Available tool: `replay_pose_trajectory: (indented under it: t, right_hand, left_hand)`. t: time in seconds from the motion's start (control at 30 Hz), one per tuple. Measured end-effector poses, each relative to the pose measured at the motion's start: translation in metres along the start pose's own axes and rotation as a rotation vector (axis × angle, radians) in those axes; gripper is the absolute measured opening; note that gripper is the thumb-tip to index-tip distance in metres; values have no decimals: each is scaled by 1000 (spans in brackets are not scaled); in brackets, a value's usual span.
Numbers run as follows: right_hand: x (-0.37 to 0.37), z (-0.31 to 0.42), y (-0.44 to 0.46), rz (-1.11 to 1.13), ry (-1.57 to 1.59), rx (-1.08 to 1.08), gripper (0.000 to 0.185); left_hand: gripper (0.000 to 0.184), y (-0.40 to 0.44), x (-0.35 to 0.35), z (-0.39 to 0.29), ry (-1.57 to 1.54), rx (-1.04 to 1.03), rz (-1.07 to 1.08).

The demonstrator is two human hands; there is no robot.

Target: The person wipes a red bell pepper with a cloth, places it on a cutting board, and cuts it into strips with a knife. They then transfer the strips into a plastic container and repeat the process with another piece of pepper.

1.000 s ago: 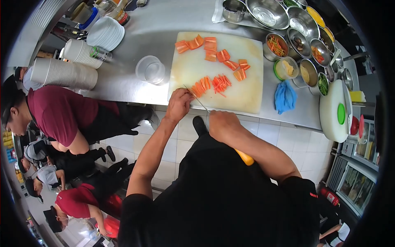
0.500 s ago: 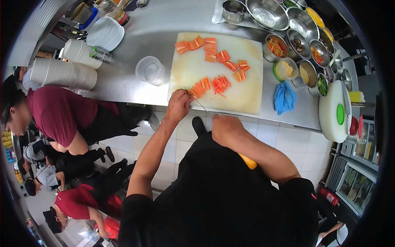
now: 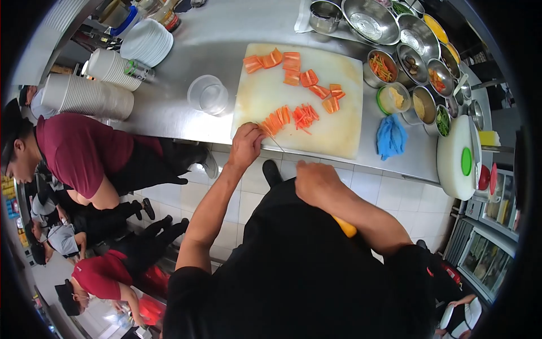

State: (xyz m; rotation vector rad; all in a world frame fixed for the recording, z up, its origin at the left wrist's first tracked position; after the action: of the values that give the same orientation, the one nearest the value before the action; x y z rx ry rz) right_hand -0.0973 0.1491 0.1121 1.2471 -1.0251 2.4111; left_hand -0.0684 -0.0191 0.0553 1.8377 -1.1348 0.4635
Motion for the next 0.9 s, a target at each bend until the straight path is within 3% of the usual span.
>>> replay_pose_trajectory:
  t: [0.13, 0.4, 0.6, 0.73, 0.9]
  right_hand:
    - [-7, 12, 22, -16, -16, 82, 18]
    - [-14, -24, -37, 176, -58, -102, 18]
    - [-6, 8, 15, -20, -4, 80, 17]
    - [-14, 7, 17, -22, -6, 87, 16]
    - [-27, -30, -32, 180, -47, -132, 17]
  left_hand:
    - [16, 1, 2, -4, 4, -18, -5]
    - [15, -6, 4, -2, -11, -25, -59]
    - [13, -4, 2, 0, 11, -12, -10]
    - [13, -3, 4, -4, 18, -26, -15]
    - [12, -6, 7, -2, -3, 4, -69]
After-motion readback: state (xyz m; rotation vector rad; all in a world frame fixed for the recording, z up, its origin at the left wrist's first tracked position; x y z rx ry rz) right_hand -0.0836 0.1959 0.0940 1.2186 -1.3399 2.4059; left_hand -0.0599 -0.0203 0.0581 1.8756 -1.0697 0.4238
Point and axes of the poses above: each hand's wrist, its own y-axis towards the middle knuckle, its own x-axis out of the back of the hand, z = x × y, the point moved 10 cm from there along y, towards the middle knuckle, and after that the axes turned 6 degrees about -x, right-handed, at the moved point
